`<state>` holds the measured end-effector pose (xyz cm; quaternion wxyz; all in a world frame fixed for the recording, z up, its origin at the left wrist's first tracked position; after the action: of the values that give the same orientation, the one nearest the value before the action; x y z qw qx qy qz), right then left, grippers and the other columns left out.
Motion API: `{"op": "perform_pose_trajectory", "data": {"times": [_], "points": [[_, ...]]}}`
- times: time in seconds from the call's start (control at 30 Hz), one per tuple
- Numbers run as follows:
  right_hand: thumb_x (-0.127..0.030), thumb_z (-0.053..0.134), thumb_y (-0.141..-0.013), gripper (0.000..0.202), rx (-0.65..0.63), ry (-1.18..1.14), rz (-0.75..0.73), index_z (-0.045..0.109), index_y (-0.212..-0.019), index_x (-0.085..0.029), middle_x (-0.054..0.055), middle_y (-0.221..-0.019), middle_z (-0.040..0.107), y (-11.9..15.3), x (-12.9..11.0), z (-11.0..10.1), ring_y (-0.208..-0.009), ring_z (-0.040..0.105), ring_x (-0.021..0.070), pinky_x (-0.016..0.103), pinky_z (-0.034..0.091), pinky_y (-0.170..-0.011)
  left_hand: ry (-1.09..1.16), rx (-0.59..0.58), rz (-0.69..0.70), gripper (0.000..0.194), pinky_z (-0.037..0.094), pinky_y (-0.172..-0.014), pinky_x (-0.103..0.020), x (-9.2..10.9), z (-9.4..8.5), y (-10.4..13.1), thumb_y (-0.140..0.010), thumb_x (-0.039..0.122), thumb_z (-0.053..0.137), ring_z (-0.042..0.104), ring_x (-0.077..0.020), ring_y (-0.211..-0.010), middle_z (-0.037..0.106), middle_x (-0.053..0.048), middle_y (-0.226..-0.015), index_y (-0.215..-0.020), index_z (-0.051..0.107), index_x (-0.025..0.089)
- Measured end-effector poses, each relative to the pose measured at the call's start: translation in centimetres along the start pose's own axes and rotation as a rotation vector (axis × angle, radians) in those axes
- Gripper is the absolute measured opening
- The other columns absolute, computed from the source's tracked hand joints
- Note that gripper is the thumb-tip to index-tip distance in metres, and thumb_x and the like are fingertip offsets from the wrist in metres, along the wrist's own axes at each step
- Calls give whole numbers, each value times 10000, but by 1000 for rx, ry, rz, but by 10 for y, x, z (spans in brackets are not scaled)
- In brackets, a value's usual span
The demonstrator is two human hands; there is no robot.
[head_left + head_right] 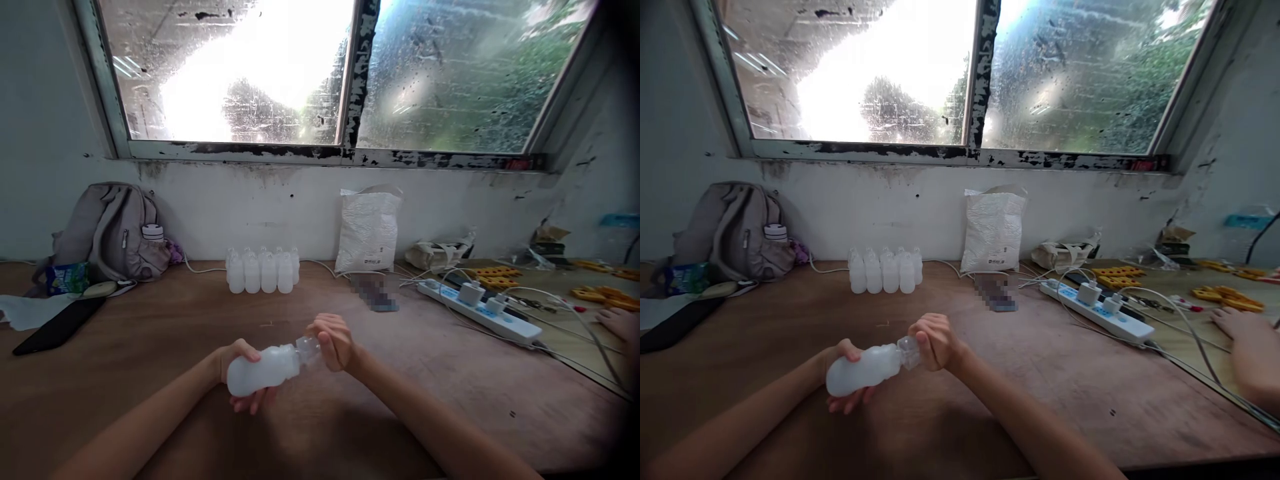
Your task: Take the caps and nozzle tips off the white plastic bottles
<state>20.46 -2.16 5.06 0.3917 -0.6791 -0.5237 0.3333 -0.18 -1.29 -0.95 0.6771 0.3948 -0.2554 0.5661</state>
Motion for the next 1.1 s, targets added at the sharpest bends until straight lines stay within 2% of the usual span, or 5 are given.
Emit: {"op": "perform_pose_trajectory", "data": {"times": [0.1, 0.37, 0.73, 0.97, 1.1], "points": [[-201, 300, -837, 220, 8, 104, 185, 487, -726, -170, 30, -609, 519, 1, 14, -12, -533, 468, 120, 239, 360, -538, 22, 104, 132, 578, 346, -272, -241, 2, -10, 28, -623, 502, 468, 540, -188, -408, 621, -122, -632, -916, 569, 15], [-162, 442, -738, 341, -253, 412, 672, 412, -1079, -158, 114, -1025, 496, 42, 95, 1, -937, 489, 220, 339, 393, -781, 128, 805, 671, 403, 429, -496, -231, 23, -10, 41, -764, 391, 461, 542, -136, -620, 557, -69, -800, -1067, 490, 127], [-229, 392, -794, 509, -424, 503, 814, 271, -1288, -235, 129, -1178, 412, 65, 117, 11, -1054, 443, 258, 413, 357, -830, -76, 835, 583, 417, 426, -546, -266, 21, 4, 27, -763, 380, 468, 537, -156, -656, 542, -84, -848, -1078, 501, 109], [-179, 448, -730, 563, -163, 503, 813, 286, -1268, -141, 167, -1191, 395, 53, 108, 6, -1100, 389, 274, 429, 339, -871, -156, 909, 565, 443, 433, -582, -278, 23, 14, 21, -741, 426, 504, 541, -174, -717, 532, -82, -910, -1082, 472, 144], [-233, 476, -740, 347, -53, 62, 842, 469, -1076, -150, 122, -1060, 507, 30, 82, 8, -1016, 465, 225, 391, 372, -859, -461, 1146, 652, 424, 404, -633, -260, 23, 17, 15, -688, 403, 575, 514, -176, -751, 543, -60, -886, -1015, 510, 140]]}}
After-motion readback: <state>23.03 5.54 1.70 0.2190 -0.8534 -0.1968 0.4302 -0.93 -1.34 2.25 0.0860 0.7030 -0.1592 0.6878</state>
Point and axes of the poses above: each hand's wrist, its own y-axis away from the middle knuckle, its own z-axis out of the palm, x = y × z, the point moved 2 cm from there along -y, towards the middle knuckle
